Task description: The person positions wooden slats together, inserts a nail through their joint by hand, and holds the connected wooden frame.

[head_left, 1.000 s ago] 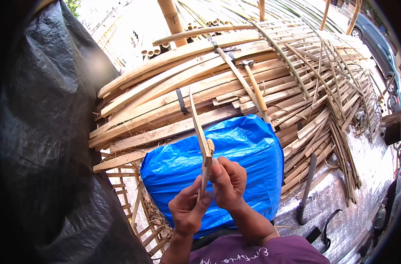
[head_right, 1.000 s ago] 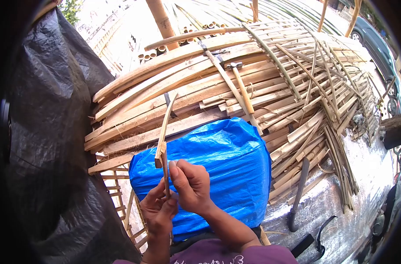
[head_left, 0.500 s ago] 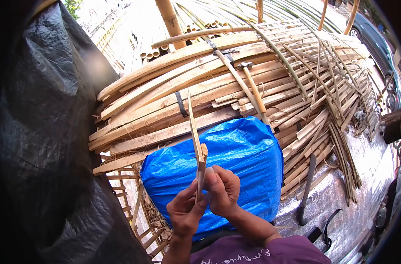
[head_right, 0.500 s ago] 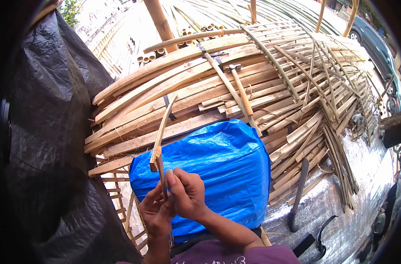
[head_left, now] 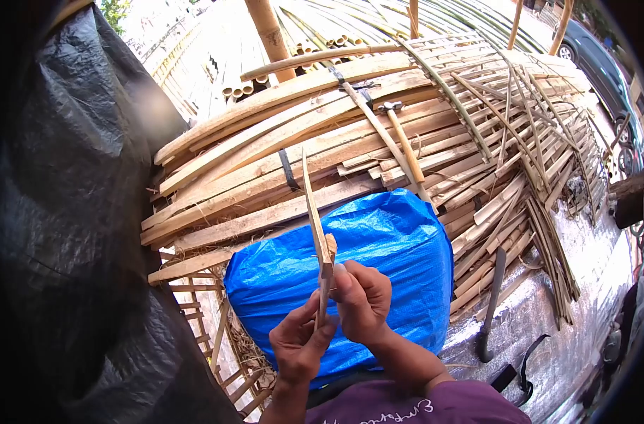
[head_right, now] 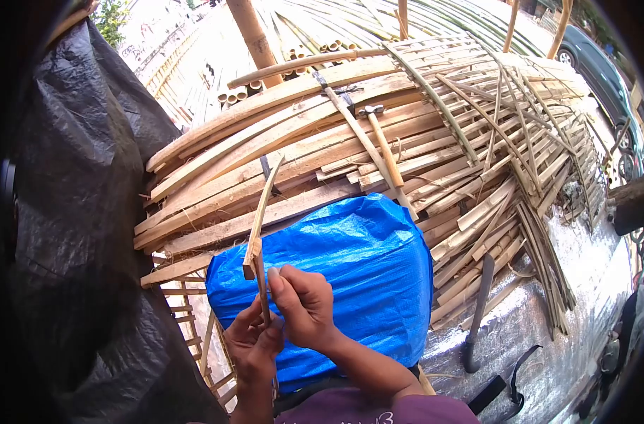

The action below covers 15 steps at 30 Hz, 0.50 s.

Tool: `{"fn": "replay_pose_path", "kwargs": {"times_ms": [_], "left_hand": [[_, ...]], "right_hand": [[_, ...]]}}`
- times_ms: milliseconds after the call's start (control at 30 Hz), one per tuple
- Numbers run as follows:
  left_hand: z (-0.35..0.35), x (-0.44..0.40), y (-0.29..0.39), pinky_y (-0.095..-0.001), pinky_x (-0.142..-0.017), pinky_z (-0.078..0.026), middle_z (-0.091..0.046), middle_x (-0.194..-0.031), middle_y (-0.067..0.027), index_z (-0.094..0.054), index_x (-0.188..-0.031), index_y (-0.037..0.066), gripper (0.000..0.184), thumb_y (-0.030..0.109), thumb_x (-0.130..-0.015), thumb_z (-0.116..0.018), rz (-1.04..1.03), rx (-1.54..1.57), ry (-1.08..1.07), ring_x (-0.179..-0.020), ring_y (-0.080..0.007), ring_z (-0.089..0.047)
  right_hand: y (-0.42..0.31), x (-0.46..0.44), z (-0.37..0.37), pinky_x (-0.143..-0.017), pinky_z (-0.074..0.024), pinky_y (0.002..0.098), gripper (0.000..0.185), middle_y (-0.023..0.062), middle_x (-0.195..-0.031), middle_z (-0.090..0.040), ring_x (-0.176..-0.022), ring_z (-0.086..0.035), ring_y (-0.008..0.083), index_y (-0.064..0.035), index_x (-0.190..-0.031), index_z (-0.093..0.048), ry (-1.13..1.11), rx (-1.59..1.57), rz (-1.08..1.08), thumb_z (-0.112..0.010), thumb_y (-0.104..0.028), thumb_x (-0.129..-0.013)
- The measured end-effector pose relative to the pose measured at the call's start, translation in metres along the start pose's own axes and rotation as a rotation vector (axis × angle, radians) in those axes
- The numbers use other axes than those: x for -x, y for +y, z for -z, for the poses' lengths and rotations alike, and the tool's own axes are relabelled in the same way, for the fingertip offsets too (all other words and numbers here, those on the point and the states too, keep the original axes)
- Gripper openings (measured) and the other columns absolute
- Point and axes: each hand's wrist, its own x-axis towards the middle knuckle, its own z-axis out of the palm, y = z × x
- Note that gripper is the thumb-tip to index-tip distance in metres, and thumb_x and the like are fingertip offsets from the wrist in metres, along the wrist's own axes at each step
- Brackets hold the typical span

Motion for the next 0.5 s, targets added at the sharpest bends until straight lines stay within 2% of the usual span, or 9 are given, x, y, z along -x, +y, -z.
{"fn": "replay_pose_path", "kwargs": {"times_ms": [167, 233, 300, 500], "left_hand": [[0.006, -0.002, 0.001, -0.0164, -0.054, -0.039, -0.066, -0.101, -0.0122, -0.052, -0.127, -0.001, 0.044, -0.008, -0.084, -0.061, -0.003, 0.052, -0.076, -0.071, -0.0041, -0.057], [0.001, 0.000, 0.001, -0.0162, -0.053, -0.038, -0.066, -0.100, -0.0119, -0.052, -0.127, -0.001, 0.045, -0.008, -0.084, -0.061, 0.010, -0.001, -0.041, -0.070, -0.0036, -0.056], [-0.001, 0.000, 0.000, -0.0160, -0.052, -0.037, -0.066, -0.099, -0.0117, -0.052, -0.128, -0.001, 0.045, -0.009, -0.084, -0.061, 0.028, -0.054, -0.007, -0.069, -0.0031, -0.055], [0.004, 0.000, -0.001, -0.0163, -0.052, -0.038, -0.065, -0.104, -0.0144, -0.051, -0.128, -0.001, 0.046, -0.010, -0.084, -0.061, -0.011, 0.040, -0.099, -0.072, -0.0039, -0.057]], "right_hand": [[0.002, 0.005, -0.002, -0.044, -0.0308, 0.0240, 0.030, 0.0002, -0.057, -0.047, -0.050, -0.039, 0.0038, -0.0002, -0.071, -0.052, -0.007, -0.005, 0.010, -0.047, -0.014, -0.097], [0.006, 0.017, 0.002, -0.054, -0.0398, 0.0214, 0.032, 0.0035, -0.069, -0.057, -0.061, -0.049, 0.0042, 0.0030, -0.076, -0.058, -0.011, -0.072, -0.090, -0.047, -0.018, -0.097], [0.006, 0.017, 0.005, -0.054, -0.0397, 0.0214, 0.031, 0.0034, -0.070, -0.057, -0.062, -0.049, 0.0042, 0.0028, -0.076, -0.057, -0.015, -0.076, -0.096, -0.047, -0.018, -0.097], [-0.006, 0.003, 0.003, -0.053, -0.0395, 0.0214, 0.031, 0.0027, -0.069, -0.056, -0.060, -0.048, 0.0041, 0.0034, -0.076, -0.057, -0.049, -0.074, -0.076, -0.047, -0.018, -0.097]]}}
